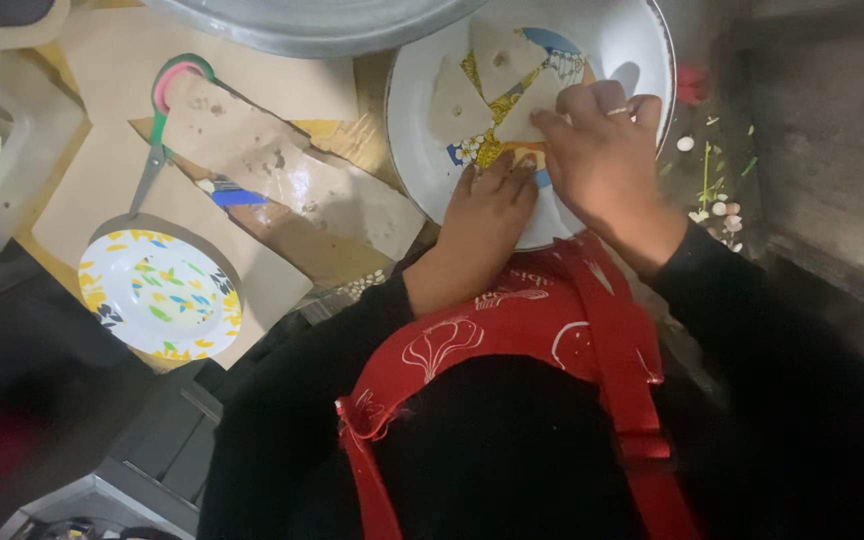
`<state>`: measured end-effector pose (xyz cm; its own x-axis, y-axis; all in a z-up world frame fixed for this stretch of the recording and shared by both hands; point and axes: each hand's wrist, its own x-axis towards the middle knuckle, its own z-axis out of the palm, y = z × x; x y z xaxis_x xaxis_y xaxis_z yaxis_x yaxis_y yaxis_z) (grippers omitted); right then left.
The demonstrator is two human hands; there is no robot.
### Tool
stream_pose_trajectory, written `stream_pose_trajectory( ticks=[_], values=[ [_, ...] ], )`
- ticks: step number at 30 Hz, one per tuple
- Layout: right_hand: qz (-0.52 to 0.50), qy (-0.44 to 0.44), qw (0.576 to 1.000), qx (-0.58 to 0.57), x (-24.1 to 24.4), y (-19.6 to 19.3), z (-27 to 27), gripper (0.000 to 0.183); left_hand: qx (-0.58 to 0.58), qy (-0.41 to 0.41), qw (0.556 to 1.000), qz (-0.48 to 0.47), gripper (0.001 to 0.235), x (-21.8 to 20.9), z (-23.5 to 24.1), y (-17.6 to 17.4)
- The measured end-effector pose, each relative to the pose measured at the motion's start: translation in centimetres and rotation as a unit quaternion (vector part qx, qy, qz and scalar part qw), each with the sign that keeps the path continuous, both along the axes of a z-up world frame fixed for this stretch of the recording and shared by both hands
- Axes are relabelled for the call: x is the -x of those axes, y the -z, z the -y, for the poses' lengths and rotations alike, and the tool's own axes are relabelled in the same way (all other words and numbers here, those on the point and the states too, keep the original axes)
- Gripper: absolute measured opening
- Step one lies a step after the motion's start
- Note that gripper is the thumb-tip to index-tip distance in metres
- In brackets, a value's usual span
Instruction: The person folds small pieces of dough into triangular shapes using both hands. They repeatedly pick up dough, fold it, and place the finished pieces onto a plate. The process is continuous and repetitive throughout the clip.
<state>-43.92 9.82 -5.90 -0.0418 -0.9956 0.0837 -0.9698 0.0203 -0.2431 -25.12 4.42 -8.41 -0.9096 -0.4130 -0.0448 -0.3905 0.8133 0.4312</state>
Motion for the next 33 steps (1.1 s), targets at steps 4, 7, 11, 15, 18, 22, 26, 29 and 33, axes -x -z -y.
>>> stream_pose_trajectory(
  ticks=[4, 7, 11, 15, 18, 22, 26, 29, 33],
  values=[
    [0.044, 0.004, 0.999, 0.005, 0.0, 0.3, -0.2, 0.026, 0.013, 0.019, 0.999, -0.023, 0.04, -0.2, 0.1, -0.2],
    [0.035, -0.001, 0.999, 0.018, 0.4, 0.6, -0.1, 0.027, 0.035, -0.006, 0.998, -0.044, 0.041, 0.4, 0.5, -0.3],
    [0.041, 0.001, 0.999, 0.021, 0.8, 1.0, -0.2, 0.019, 0.069, -0.015, 0.997, -0.04, 0.036, 0.6, 0.3, -0.4],
    [0.063, 0.009, 0.998, 0.01, 0.9, 1.1, -0.1, 0.021, 0.063, 0.055, 0.996, -0.035, 0.039, 0.5, 0.4, -0.1],
    [0.031, -0.009, 0.999, 0.007, 0.9, 0.9, -0.2, 0.025, 0.053, 0.036, 0.997, -0.039, 0.041, 0.5, 0.2, 0.0],
    [0.026, -0.016, 0.999, 0.021, 0.8, 0.7, -0.2, 0.023, 0.086, 0.035, 0.995, -0.026, 0.044, 0.8, 0.2, -0.1],
    [0.062, 0.007, 0.998, -0.001, 0.6, 0.9, -0.5, 0.03, 0.011, 0.009, 0.997, -0.08, 0.034, 1.0, 0.9, -0.5],
    [0.203, 0.059, 0.977, -0.039, 1.1, 0.8, -0.2, 0.035, -0.224, -0.15, 0.962, -0.042, 0.022, 0.7, 1.3, -1.3],
    [0.257, 0.073, 0.962, -0.05, 1.7, 0.1, 0.3, 0.037, -0.323, -0.296, 0.89, -0.128, 0.027, 0.4, 3.1, -1.7]
  ],
)
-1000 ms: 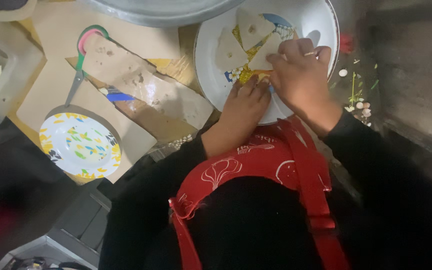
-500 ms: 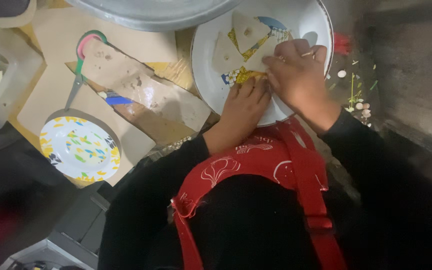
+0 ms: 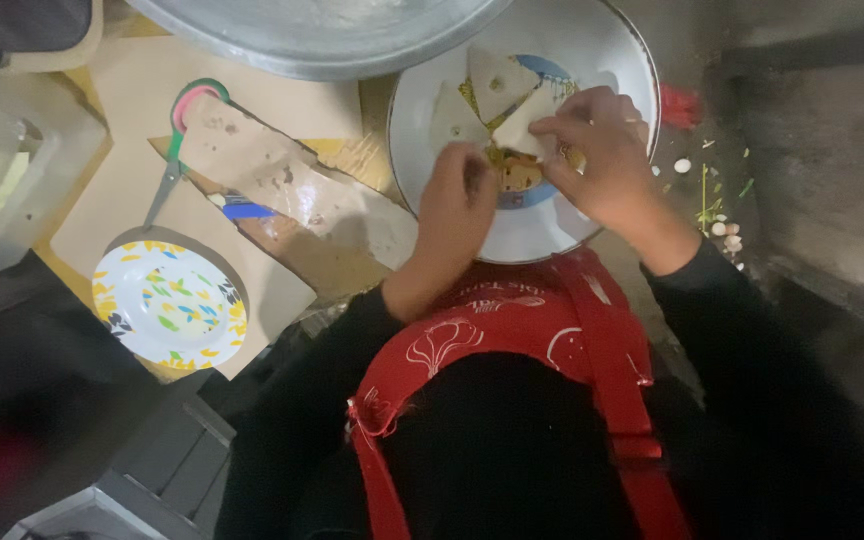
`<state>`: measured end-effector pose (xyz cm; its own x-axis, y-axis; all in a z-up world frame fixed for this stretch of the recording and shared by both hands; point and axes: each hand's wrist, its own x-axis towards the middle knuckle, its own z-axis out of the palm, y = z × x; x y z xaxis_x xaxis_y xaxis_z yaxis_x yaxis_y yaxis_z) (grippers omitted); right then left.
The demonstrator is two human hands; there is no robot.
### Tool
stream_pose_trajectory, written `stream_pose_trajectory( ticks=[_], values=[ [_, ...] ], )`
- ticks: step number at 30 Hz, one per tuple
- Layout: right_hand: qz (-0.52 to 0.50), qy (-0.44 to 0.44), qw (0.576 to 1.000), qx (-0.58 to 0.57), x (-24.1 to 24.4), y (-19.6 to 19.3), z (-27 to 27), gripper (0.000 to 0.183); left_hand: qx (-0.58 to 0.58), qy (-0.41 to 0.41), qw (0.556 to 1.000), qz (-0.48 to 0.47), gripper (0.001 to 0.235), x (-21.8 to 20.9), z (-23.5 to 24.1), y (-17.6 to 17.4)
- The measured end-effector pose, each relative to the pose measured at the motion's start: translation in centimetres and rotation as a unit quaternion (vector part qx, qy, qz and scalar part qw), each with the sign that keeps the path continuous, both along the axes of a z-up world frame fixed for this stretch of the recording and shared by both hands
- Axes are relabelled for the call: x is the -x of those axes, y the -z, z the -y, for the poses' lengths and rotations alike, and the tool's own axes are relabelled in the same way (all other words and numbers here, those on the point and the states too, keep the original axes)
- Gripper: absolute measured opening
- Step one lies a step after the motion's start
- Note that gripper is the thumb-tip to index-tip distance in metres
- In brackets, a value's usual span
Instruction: The person folds small pieces of dough into triangular shapes using both hands. They repeatedly pick up dough, fold it, and place the finished pieces onto a plate. The process is continuous and repetitive throughout the clip.
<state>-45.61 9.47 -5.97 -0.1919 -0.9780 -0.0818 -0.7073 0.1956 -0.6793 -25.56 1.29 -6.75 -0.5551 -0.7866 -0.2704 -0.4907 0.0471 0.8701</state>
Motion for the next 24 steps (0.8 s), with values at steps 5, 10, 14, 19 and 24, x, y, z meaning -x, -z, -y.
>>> stream_pose_trajectory(
  ticks=[5, 10, 14, 19, 24],
  values=[
    [-0.035, -0.033, 0.998, 0.036, -0.9, -2.6, -0.2, 0.038, -0.409, -0.113, 0.878, -0.219, 0.045, 1.1, 2.9, 0.1],
    [-0.184, -0.065, 0.978, 0.076, -2.2, -4.3, -0.5, 0.041, -0.48, -0.133, 0.829, -0.255, 0.044, 1.2, 2.5, -1.3],
    [-0.236, -0.068, 0.965, 0.09, -2.6, -4.7, -0.3, 0.045, -0.45, -0.124, 0.844, -0.263, 0.041, 1.0, 2.1, -2.0],
    [-0.224, -0.075, 0.967, 0.092, -2.7, -4.9, -0.2, 0.045, -0.453, -0.104, 0.848, -0.255, 0.038, 0.7, 2.1, -1.9],
    [-0.27, -0.088, 0.954, 0.094, -3.0, -5.2, 0.1, 0.042, -0.421, -0.102, 0.87, -0.236, 0.035, 0.9, 2.2, -2.1]
  ],
)
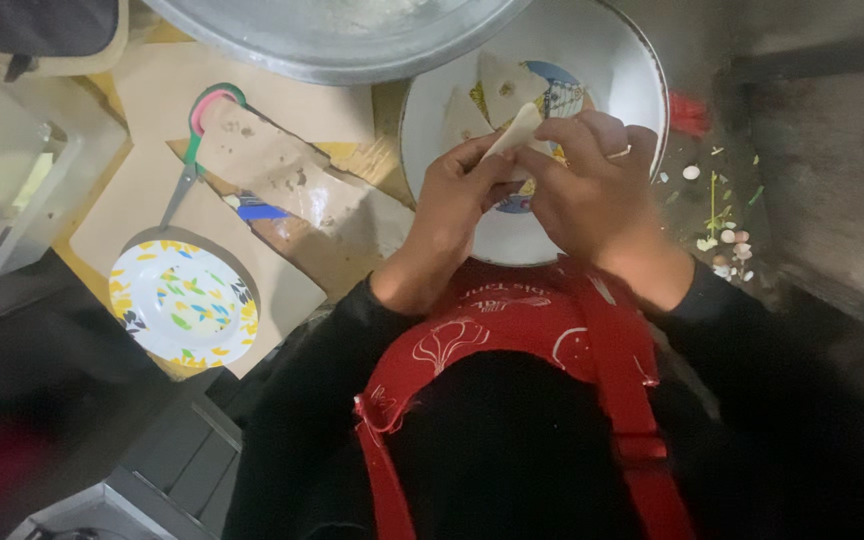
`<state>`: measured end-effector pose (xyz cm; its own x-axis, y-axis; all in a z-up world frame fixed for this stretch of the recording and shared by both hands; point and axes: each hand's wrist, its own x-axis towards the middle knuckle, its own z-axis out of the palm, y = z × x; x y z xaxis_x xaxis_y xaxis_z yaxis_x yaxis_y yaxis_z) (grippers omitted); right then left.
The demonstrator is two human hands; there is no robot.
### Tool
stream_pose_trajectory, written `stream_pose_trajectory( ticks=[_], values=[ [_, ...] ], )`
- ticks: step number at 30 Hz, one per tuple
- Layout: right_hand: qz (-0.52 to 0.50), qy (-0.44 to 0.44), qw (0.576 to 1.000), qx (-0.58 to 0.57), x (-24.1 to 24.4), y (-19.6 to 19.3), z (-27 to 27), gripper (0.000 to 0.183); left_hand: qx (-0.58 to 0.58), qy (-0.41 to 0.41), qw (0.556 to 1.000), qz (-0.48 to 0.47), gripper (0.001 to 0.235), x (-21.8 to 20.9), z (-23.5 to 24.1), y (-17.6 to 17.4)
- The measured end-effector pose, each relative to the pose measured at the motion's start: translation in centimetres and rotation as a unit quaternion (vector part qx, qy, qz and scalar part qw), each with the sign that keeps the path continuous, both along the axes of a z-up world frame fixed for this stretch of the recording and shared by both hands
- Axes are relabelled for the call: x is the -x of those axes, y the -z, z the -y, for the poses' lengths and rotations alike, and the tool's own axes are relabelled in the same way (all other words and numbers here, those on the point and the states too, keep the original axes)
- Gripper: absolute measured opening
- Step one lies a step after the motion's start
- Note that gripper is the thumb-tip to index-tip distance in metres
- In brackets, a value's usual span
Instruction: The person folds small pieces of dough into triangular shapes using both hands. They repeatedly pick up dough, fold it, and place the finished pieces onto a plate. The process is continuous and repetitive throughout the clip.
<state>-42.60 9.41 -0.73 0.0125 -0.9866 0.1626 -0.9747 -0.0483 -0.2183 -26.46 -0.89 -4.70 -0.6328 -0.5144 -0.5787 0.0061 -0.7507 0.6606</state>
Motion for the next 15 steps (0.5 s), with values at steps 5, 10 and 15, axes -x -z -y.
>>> stream_pose_trajectory(
  ticks=[5, 10, 15],
  values=[
    [0.055, -0.003, 0.998, -0.003, 0.12, -0.16, 0.18, 0.041, -0.018, -0.012, 1.0, -0.014, 0.035, -0.22, 0.11, -0.3],
    [0.052, -0.007, 0.999, 0.014, 0.2, 0.0, 0.17, 0.035, -0.027, -0.017, 0.999, 0.001, 0.033, -0.14, -0.06, -0.31],
    [0.051, 0.01, 0.998, 0.031, -0.21, 0.06, 0.31, 0.039, -0.002, -0.024, 1.0, 0.014, 0.034, -0.25, 0.07, -0.01]
  ],
)
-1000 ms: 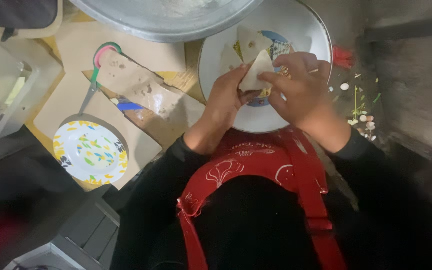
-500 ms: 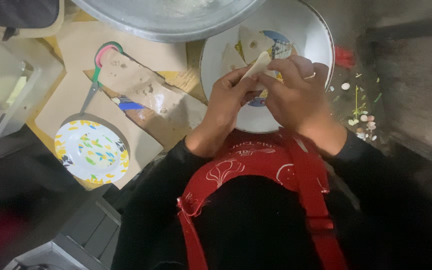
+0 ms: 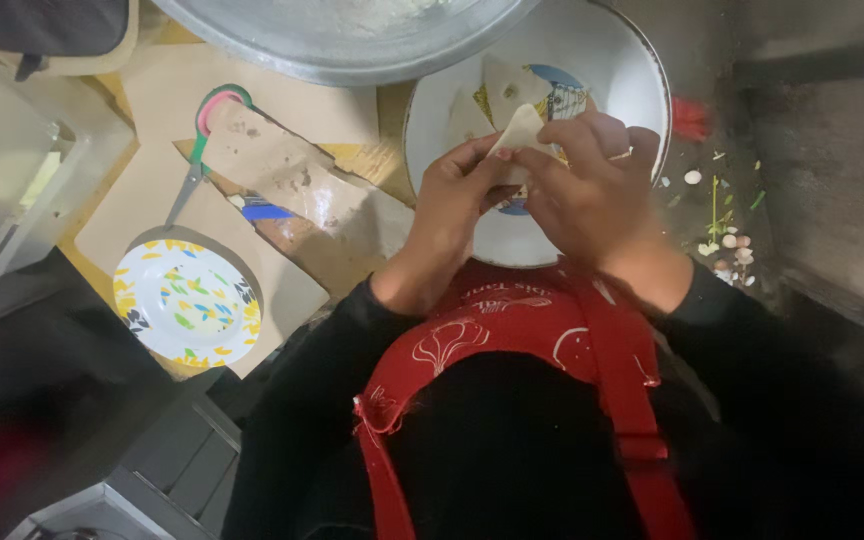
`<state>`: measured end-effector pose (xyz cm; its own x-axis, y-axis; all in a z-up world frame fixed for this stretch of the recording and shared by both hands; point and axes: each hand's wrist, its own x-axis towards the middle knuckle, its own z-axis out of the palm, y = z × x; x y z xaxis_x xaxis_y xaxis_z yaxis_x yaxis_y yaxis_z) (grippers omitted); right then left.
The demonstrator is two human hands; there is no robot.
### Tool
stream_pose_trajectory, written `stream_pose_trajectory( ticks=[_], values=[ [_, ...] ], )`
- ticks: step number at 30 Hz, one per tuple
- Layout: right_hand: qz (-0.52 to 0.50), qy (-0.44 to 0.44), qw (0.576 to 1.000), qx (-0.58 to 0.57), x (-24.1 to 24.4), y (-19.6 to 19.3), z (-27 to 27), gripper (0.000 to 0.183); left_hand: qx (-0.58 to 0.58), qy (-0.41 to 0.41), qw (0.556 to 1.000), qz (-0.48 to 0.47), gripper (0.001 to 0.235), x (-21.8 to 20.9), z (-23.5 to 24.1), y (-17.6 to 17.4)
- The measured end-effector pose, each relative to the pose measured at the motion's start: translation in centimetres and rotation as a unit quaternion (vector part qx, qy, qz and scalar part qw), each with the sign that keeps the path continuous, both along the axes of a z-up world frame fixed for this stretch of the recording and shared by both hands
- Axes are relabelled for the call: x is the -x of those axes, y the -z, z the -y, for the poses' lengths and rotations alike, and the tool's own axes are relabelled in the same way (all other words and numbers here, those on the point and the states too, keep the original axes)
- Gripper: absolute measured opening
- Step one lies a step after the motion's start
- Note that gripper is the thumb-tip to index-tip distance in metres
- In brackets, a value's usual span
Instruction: The person folds small pieces of dough into triangular shapes using both hands. They repeatedly pick up dough, fold it, and place the finished pieces onto a plate. The process is continuous and repetitive throughout the clip.
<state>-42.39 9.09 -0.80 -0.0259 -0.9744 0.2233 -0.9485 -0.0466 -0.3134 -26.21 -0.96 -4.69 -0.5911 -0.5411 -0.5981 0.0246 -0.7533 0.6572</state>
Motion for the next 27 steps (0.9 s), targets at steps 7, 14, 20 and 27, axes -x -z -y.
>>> stream_pose_trajectory(
  ticks=[7, 14, 20, 27],
  values=[
    [-0.029, -0.01, 0.999, 0.041, 0.4, 0.1, 0.4, 0.021, 0.001, 0.013, 1.0, -0.005, 0.035, 0.0, -0.1, 0.6],
    [0.264, 0.085, 0.96, -0.024, 1.6, -0.1, 0.9, 0.027, 0.003, -0.013, 1.0, -0.026, 0.035, -0.4, -0.1, 0.6],
    [0.594, 0.136, 0.764, -0.211, 2.0, 0.0, 2.1, 0.026, 0.019, -0.014, 0.999, -0.021, 0.041, -0.7, 0.0, 0.3],
    [0.172, 0.023, 0.98, 0.094, -0.1, -1.3, 0.7, 0.015, -0.112, 0.001, 0.988, -0.109, 0.06, -2.8, 0.4, -2.1]
  ],
)
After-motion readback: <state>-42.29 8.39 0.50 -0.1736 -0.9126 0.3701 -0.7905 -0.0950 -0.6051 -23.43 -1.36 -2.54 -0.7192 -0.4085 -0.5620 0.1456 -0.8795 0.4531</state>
